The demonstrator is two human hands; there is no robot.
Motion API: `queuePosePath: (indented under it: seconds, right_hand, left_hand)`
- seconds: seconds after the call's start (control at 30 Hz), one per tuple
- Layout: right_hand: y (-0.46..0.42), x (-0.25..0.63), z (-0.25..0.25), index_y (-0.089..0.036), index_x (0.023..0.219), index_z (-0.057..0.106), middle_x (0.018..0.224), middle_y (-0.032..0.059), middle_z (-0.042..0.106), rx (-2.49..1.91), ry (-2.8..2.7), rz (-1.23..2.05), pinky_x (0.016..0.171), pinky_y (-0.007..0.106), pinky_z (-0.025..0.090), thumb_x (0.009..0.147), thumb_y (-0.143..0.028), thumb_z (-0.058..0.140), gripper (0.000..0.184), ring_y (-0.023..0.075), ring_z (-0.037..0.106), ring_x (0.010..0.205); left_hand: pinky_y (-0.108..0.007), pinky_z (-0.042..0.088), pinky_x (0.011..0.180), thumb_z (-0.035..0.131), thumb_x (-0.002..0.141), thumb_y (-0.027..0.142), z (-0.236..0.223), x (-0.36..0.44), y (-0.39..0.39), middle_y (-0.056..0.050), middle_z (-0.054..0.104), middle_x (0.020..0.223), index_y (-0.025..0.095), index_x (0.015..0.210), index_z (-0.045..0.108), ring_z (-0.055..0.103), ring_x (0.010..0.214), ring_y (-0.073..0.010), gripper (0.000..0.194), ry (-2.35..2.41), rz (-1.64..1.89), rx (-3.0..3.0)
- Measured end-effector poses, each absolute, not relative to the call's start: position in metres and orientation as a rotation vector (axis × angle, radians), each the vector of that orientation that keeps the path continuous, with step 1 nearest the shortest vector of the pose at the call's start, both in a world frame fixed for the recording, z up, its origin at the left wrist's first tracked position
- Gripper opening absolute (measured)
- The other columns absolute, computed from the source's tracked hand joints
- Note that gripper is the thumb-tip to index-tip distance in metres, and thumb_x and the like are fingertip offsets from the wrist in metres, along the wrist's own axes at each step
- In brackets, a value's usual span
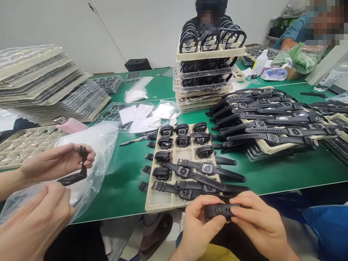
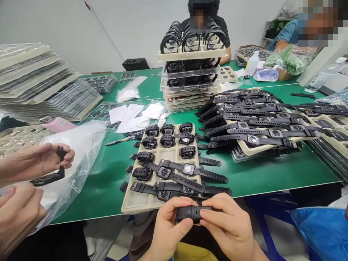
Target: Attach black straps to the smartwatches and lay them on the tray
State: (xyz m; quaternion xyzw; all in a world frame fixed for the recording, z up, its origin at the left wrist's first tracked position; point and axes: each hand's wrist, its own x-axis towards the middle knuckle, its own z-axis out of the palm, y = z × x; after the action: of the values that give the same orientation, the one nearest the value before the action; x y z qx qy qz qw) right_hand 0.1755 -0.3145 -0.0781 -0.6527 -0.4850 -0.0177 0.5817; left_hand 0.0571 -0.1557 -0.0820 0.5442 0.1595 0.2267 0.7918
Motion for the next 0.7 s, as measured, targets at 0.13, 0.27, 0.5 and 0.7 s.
queuePosePath:
  seconds: [0.13, 0.27, 0.5, 0.7]
  right_hand:
    - [-0.312, 0.174, -0.075, -0.023, 0.114, 0.079, 0.102, 0.0081, 0.079, -1.498, -1.174, -0.050, 0.075, 0.031, 0.064, 0.092, -0.001, 0.072, 0.032, 0.0200, 0.073, 0.087]
    - [-0.308, 0.170, -0.076, -0.023, 0.110, 0.078, 0.098, 0.0075, 0.081, -1.459, -1.158, -0.066, 0.074, 0.029, 0.065, 0.094, -0.003, 0.072, 0.026, 0.0188, 0.074, 0.082]
    - [-0.314, 0.171, -0.074, -0.024, 0.119, 0.073, 0.102, 0.0061, 0.077, -1.485, -1.154, 0.066, 0.078, 0.030, 0.062, 0.103, -0.018, 0.065, 0.018, 0.0186, 0.072, 0.086]
    - [-0.330, 0.177, -0.064, -0.028, 0.115, 0.070, 0.104, 0.0032, 0.067, -1.728, -1.042, 0.318, 0.084, 0.026, 0.057, 0.103, -0.027, 0.067, 0.013, 0.0185, 0.066, 0.096]
  left_hand:
    - [-0.022, 0.064, 0.076, 0.095, 0.076, 0.028, -0.081, 0.058, -0.157, -0.006, 0.082, 0.094, 0.024, 0.096, 0.084, 0.078, 0.084, -0.0179, 0.023, 0.313, 0.438, 1.067]
    - [-0.020, 0.062, 0.080, 0.098, 0.073, 0.027, -0.085, 0.058, -0.160, -0.006, 0.082, 0.093, 0.023, 0.095, 0.084, 0.077, 0.086, -0.0164, 0.026, 0.305, 0.399, 1.014]
    - [-0.021, 0.061, 0.084, 0.095, 0.078, 0.030, -0.088, 0.058, -0.163, -0.006, 0.082, 0.096, 0.024, 0.102, 0.083, 0.077, 0.089, -0.0164, 0.028, 0.225, 0.461, 1.112]
    - [-0.027, 0.063, 0.091, 0.092, 0.084, 0.028, -0.076, 0.060, -0.150, -0.007, 0.081, 0.102, 0.026, 0.114, 0.079, 0.077, 0.096, -0.0192, 0.033, -0.034, 0.629, 1.504]
